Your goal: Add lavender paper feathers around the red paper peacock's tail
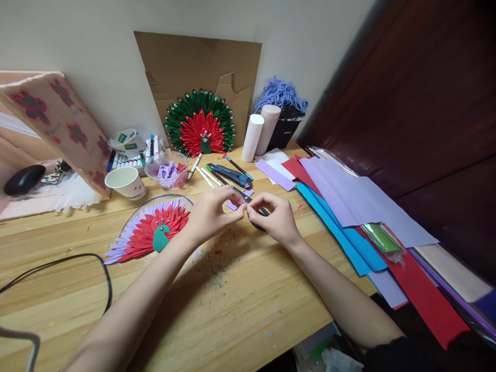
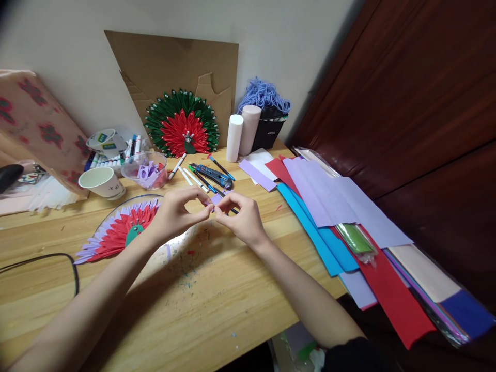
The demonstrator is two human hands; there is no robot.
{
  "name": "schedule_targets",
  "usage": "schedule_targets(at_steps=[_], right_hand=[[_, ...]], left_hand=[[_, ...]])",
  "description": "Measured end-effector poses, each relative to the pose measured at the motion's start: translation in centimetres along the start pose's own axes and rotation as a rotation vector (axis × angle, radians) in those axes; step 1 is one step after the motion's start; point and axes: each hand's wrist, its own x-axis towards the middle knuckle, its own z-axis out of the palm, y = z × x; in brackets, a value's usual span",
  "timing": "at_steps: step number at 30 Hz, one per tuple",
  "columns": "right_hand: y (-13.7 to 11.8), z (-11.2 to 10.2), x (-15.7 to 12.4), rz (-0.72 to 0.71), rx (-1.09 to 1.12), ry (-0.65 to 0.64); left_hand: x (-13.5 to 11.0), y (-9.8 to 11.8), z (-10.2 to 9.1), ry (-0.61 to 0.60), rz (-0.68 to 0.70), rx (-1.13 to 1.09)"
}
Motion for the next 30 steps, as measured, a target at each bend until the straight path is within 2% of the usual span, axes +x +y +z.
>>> schedule_targets(at_steps=[6,12,18,23,30], right_hand=[[0.7,-0.6,0.5,0.014,0.015,0.092],[-0.1,0.0,0.3,-0.116,0.091,0.070],[-0.4,-0.3,0.0,-0.345,-0.161,0.108],[0.3,-0.8,0.2,-0.556,-0.275,0.099],[0.5,-1.2,0.2,-0.659,-0.394,0.039]], left_hand=[[0.5,0.0,-0.4,0.105,-0.265,-0.162],[0.7,-0.2,0.1,0.044,-0.456,-0.429],[0.7,0.1,0.5,-0.021,-0.534,-0.534],[0.6,0.2,0.5,-0.020,-0.624,-0.581],[0.4,0.2,0.8,-0.040,-0.676,-0.611]])
